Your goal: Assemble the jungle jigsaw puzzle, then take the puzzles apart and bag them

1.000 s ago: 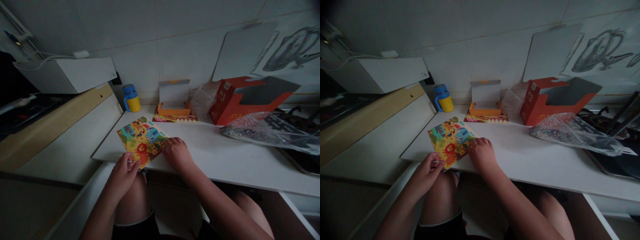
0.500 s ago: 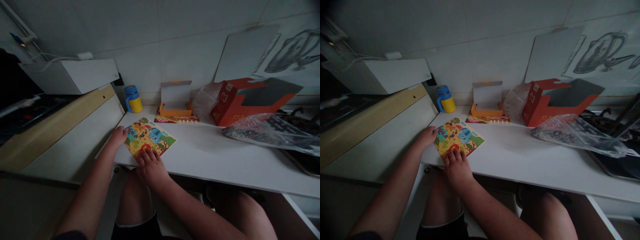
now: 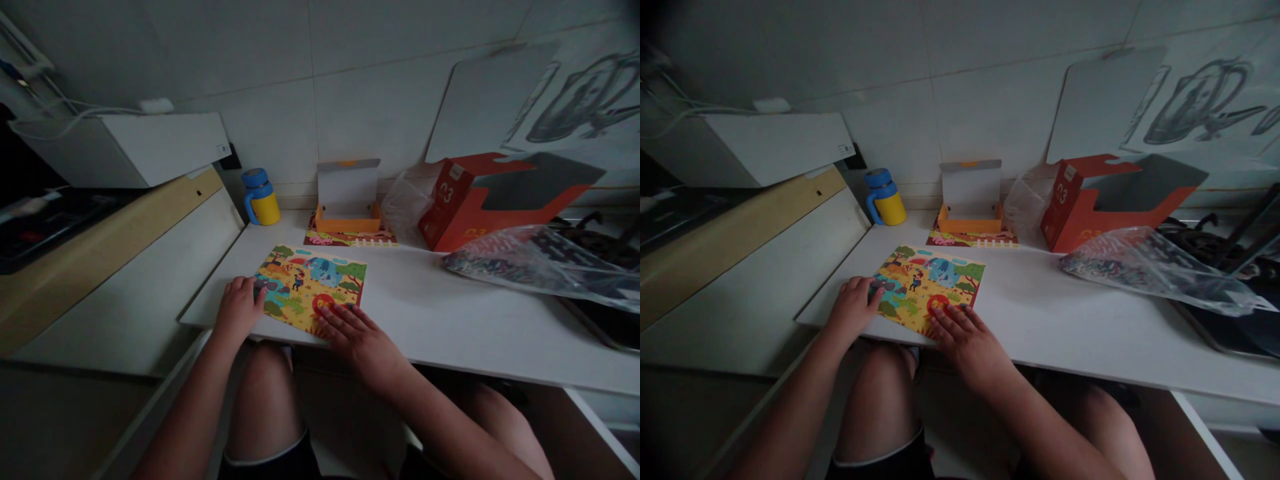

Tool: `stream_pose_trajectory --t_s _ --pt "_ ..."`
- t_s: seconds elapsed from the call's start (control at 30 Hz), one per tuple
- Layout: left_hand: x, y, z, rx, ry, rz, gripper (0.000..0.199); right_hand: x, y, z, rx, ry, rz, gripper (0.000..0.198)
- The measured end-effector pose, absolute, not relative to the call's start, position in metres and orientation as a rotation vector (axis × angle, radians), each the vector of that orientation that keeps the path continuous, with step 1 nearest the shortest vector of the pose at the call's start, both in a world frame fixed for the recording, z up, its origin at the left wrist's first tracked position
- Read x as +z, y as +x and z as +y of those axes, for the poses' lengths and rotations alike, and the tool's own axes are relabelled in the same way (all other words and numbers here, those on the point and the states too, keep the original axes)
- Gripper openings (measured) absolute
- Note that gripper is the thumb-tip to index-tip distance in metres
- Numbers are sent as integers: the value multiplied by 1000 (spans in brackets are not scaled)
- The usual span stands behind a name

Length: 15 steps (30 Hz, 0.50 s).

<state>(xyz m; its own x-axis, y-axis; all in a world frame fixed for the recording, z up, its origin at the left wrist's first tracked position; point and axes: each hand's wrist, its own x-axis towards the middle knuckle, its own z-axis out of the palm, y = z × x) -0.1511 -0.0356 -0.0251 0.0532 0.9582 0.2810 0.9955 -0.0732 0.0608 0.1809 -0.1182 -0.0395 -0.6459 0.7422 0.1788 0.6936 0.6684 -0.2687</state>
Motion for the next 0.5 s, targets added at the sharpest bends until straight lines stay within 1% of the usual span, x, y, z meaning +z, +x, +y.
stream_pose_trajectory --t_s 0.1,0.17,0.33,0.5 --pt "-29 -124 -65 -433 -2178 -1965 45 -37 226 -122 231 -1166 -2639 65" --pt "-31 -105 -79 -462 -2212 -1917 47 -34 253 -122 280 -1141 -2652 67" --pt "-28 -67 -94 -539 -2358 -1831 52 -30 306 -114 495 -1288 -2470 54" --pt "-15 -43 -95 -482 -2541 -1784 57 -23 342 -103 605 -1415 -2284 57"
